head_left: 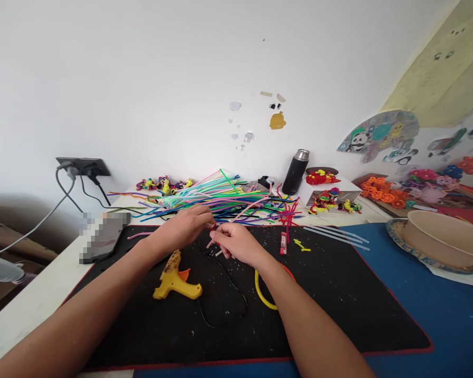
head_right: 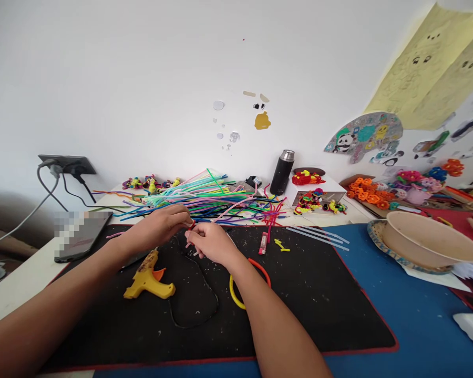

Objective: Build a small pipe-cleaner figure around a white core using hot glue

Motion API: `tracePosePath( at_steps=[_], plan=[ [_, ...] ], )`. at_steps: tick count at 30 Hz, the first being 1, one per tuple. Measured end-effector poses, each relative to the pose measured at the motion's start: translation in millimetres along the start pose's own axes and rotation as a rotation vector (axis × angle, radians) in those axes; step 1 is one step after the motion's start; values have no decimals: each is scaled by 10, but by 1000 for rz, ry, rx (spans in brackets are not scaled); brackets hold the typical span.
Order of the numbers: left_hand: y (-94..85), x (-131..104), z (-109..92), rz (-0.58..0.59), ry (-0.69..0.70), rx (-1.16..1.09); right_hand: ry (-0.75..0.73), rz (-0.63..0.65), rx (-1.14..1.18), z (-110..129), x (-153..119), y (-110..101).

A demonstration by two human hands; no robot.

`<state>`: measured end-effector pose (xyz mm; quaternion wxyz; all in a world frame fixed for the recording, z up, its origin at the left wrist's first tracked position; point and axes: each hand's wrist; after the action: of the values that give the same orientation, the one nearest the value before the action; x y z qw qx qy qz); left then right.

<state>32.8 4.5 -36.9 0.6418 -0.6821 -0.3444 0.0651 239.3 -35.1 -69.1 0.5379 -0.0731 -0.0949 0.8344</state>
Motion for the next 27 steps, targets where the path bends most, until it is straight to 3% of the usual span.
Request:
tracePosePath(
  at_steps=[3,7,15,27],
  plan=[
    [-35,-1,6,4,-11,-41,-3,30,-17,-2,-3,1],
    [-100,-8,-13,29,-21,-79,-9,-27,-68,12,-5,-12],
    [-203,-26,-49,126,-84,-166,-203,-221,-514,87,-58,-23],
    [-235,-22,-82,143,-213,-383,-258,-306,-586,75,-51,-61]
  ],
)
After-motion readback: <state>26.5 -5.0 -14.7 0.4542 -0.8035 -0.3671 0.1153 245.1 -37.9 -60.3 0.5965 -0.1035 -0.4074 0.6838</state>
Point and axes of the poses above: each hand's wrist, its own x-axis towards the middle knuckle, its own y-axis out of the palm, z = x × y, and after that the axes turned 2 degrees about -z, right-handed
